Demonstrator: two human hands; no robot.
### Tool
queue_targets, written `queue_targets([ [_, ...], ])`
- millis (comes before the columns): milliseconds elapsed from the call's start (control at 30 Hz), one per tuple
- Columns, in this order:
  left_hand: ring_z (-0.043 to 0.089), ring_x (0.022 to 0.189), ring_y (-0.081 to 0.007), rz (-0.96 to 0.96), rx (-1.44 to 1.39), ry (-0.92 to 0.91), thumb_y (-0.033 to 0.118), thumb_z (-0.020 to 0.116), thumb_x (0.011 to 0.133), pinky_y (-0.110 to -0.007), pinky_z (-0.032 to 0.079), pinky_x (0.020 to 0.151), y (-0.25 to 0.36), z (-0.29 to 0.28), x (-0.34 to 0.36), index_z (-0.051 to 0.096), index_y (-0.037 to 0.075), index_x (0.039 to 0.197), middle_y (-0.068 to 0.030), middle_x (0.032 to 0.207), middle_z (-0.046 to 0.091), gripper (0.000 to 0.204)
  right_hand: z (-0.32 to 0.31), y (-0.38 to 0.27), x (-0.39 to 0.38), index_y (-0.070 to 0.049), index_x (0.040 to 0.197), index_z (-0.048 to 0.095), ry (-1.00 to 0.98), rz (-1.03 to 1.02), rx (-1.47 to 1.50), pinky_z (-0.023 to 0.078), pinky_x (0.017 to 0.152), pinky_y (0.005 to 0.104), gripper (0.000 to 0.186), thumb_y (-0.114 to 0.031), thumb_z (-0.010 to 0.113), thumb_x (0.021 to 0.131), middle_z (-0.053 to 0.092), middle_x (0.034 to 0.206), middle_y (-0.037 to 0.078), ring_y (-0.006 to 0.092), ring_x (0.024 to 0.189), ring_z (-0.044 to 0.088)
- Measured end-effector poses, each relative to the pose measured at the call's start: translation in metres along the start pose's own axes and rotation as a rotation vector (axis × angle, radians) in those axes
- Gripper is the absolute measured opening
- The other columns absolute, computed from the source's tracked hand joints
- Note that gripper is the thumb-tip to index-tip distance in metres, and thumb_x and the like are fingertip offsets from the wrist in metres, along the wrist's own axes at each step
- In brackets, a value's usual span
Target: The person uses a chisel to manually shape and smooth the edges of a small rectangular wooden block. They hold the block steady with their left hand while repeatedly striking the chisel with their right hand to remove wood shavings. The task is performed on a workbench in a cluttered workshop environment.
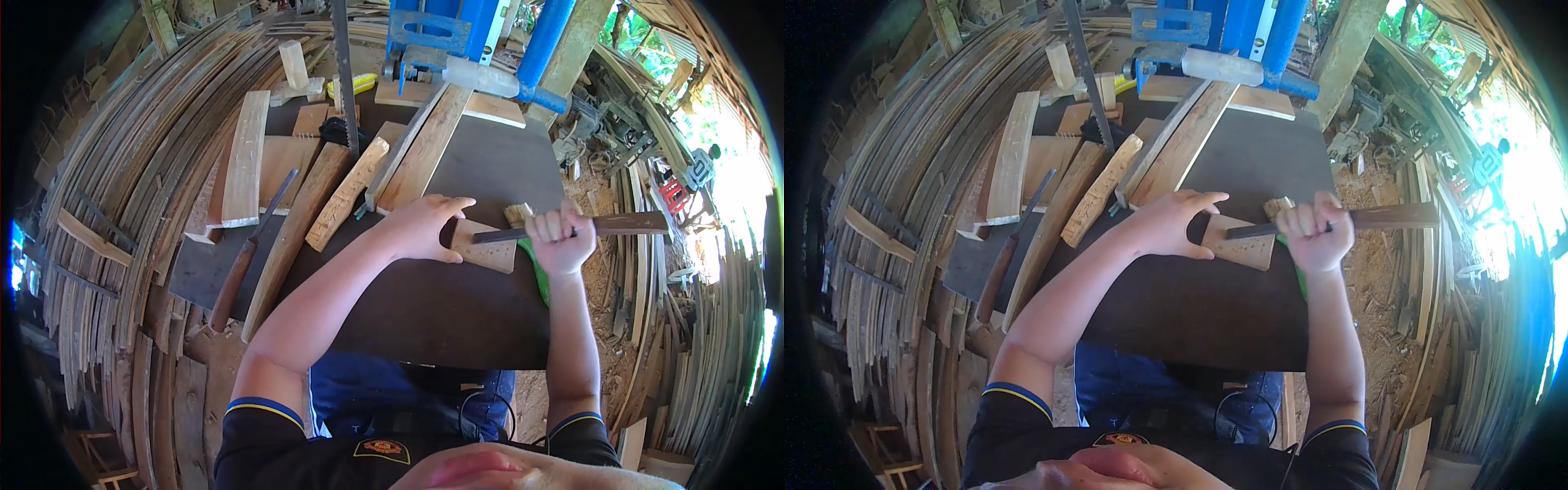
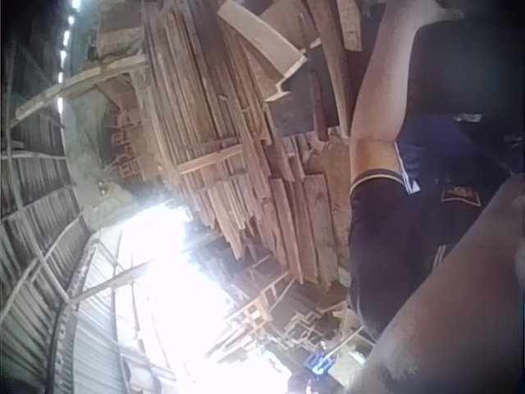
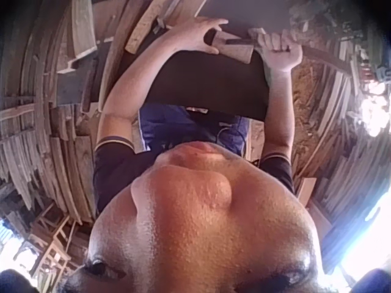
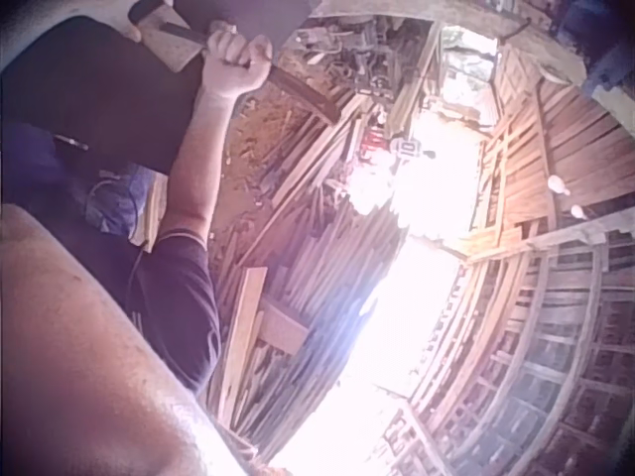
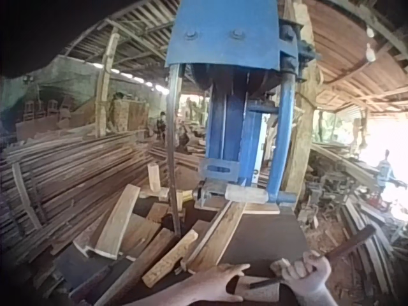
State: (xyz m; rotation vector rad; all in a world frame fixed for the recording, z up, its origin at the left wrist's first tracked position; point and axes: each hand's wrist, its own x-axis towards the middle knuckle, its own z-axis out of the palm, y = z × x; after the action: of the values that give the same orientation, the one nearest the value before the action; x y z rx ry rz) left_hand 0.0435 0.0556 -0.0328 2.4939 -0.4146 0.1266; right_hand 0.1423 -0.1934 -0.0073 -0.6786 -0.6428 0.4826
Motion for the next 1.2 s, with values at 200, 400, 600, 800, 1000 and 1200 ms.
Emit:
queue_targets([
  [200, 0.053, 0.124, -0.0332, 0.016, 0.025, 0.017, 0.033, 0.084, 0.07, -0.043, 0.044, 0.106, 0.007, 0.0, 0.0, 0.043, 0.012, 0.145, -0.0129, 0.128, 0.061, 0.088, -0.007, -0.009, -0.002, -0.016, 0.062, 0.03, 0.103, -0.005, 0.032, 0.02, 0.054, 0.0319, 0.028, -0.023, 0.047, 0.083, 0.019, 0.048, -0.003, 0.0123, 0.048, 0.013],
  [400, 0.052, 0.126, -0.0327, 0.037, 0.015, 0.022, 0.033, 0.084, 0.07, -0.043, 0.045, 0.105, 0.0, 0.002, 0.0, 0.043, 0.012, 0.144, -0.0129, 0.131, 0.06, 0.087, 0.008, 0.009, -0.003, -0.015, 0.062, 0.031, -0.087, 0.024, -0.006, 0.022, 0.055, 0.0326, 0.029, -0.023, 0.047, 0.086, 0.021, 0.048, -0.003, 0.0123, 0.047, 0.016],
  [600, 0.054, 0.124, -0.0335, 0.044, 0.068, 0.054, 0.035, 0.085, 0.07, -0.044, 0.046, 0.104, 0.002, 0.002, -0.002, 0.046, 0.011, 0.142, -0.0141, 0.131, 0.059, 0.085, -0.013, -0.012, 0.003, -0.016, 0.062, 0.031, -0.016, -0.002, 0.024, 0.019, 0.053, 0.0318, 0.031, -0.024, 0.049, 0.085, 0.02, 0.048, -0.003, 0.0125, 0.048, 0.014],
  [800, 0.056, 0.121, -0.033, 0.058, -0.004, 0.039, 0.031, 0.086, 0.068, -0.042, 0.046, 0.103, 0.001, 0.001, 0.001, 0.049, 0.007, 0.139, -0.0133, 0.126, 0.063, 0.084, -0.003, -0.007, -0.002, -0.016, 0.062, 0.031, 0.012, -0.037, -0.026, 0.018, 0.053, 0.0319, 0.03, -0.025, 0.05, 0.084, 0.019, 0.047, -0.003, 0.0125, 0.048, 0.013],
  [1000, 0.053, 0.126, -0.0351, 0.018, 0.072, 0.022, 0.037, 0.085, 0.07, -0.044, 0.046, 0.104, 0.007, -0.004, -0.004, 0.048, 0.009, 0.14, -0.0179, 0.136, 0.055, 0.085, -0.012, -0.013, 0.002, -0.016, 0.061, 0.03, 0.065, -0.034, 0.014, 0.019, 0.052, 0.0314, 0.031, -0.024, 0.051, 0.083, 0.018, 0.048, -0.003, 0.012, 0.047, 0.013],
  [1200, 0.051, 0.128, -0.0368, 0.018, 0.065, -0.012, 0.04, 0.085, 0.069, -0.045, 0.047, 0.103, 0.01, -0.002, 0.001, 0.048, 0.01, 0.14, -0.0207, 0.139, 0.053, 0.086, -0.013, -0.006, -0.002, -0.016, 0.061, 0.029, 0.216, -0.02, 0.032, 0.018, 0.052, 0.0314, 0.032, -0.024, 0.053, 0.081, 0.016, 0.048, -0.003, 0.0121, 0.047, 0.012],
])
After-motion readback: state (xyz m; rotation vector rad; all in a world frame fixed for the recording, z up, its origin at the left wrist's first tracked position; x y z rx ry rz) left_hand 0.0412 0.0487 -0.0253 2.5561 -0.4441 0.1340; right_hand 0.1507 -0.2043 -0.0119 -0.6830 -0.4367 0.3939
